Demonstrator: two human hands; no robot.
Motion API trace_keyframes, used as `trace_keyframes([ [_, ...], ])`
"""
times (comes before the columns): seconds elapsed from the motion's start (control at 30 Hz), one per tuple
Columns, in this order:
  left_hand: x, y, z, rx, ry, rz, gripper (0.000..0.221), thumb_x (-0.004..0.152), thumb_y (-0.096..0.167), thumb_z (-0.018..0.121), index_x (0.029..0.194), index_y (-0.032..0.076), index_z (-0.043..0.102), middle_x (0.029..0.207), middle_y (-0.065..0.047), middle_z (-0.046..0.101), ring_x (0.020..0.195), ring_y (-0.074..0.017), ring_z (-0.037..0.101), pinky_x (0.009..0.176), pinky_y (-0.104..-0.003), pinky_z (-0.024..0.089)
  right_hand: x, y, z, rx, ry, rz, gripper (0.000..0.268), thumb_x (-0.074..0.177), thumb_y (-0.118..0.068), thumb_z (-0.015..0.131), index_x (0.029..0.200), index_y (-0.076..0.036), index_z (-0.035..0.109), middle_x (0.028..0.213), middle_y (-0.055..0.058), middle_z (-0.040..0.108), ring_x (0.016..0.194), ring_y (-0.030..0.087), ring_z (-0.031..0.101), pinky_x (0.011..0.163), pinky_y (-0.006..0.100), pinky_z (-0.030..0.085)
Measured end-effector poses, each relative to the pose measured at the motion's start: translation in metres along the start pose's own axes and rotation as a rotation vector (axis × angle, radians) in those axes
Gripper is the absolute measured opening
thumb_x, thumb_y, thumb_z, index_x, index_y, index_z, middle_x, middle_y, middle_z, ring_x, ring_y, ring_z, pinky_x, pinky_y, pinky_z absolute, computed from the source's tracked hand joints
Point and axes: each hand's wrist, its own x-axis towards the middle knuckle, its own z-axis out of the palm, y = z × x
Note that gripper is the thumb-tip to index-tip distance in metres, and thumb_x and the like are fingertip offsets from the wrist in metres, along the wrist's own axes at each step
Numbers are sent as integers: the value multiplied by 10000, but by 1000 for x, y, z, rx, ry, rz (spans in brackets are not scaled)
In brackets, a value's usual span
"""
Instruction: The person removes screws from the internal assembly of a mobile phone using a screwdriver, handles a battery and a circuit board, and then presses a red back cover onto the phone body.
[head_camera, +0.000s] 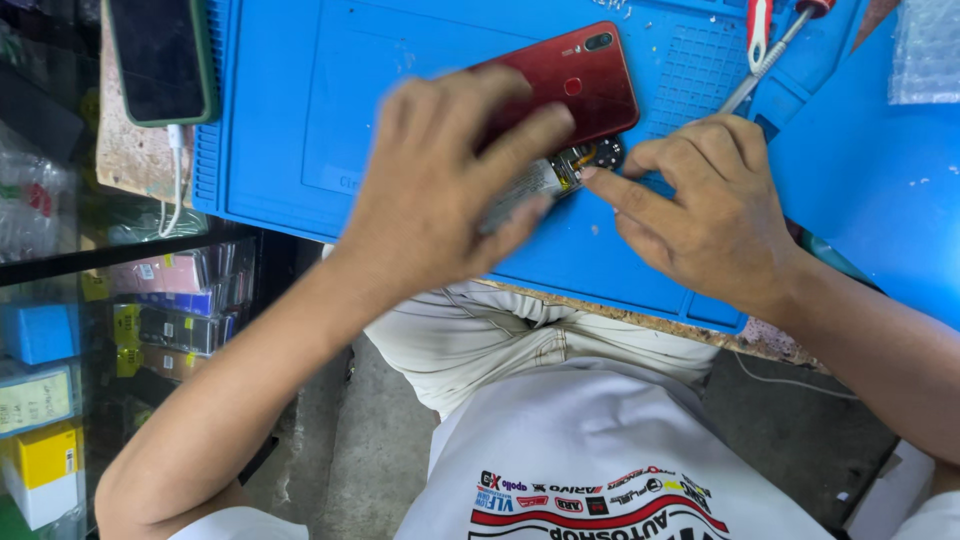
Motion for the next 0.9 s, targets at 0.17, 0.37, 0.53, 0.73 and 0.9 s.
trace_keyframes([
  [0.17,1,-26,-3,19,-24,-124,902,825,404,895,1542,45,482,1423,-215,511,1272,-373,503,1104,-533,346,0,1,5,37,-82,15,390,901,-179,818,1286,-205,762,1114,14,595,1095,241,528,998,445,418],
  [0.37,4,-28,1,-39,-68,-208,915,772,415,909,1495,17,515,1260,-184,563,1159,-360,533,1043,-496,384,-2,3,8,125,87,64,310,1006,-135,806,1253,-103,621,1198,77,591,1081,256,545,966,442,406],
  [0.53,0,-13,-4,-123,-130,-386,775,796,431,866,1394,5,618,1213,-193,587,1081,-355,559,949,-459,449,-6,5,9,141,193,121,369,954,-92,783,1238,-54,550,1147,101,593,1021,296,547,949,464,406],
  [0.73,-2,-6,-8,-122,-96,-388,728,817,438,833,1358,-18,660,1196,-210,600,1090,-367,582,959,-464,466,-10,9,12,181,197,152,369,1017,-100,775,1311,-83,554,1190,87,602,1057,282,545,968,437,396],
  [0.9,4,-32,-19,-416,-282,-538,602,902,451,738,1352,54,678,1134,-164,607,1055,-278,629,940,-376,513,-16,15,17,226,204,151,343,1042,-96,757,1292,-39,529,1227,134,587,1075,298,529,965,425,401],
])
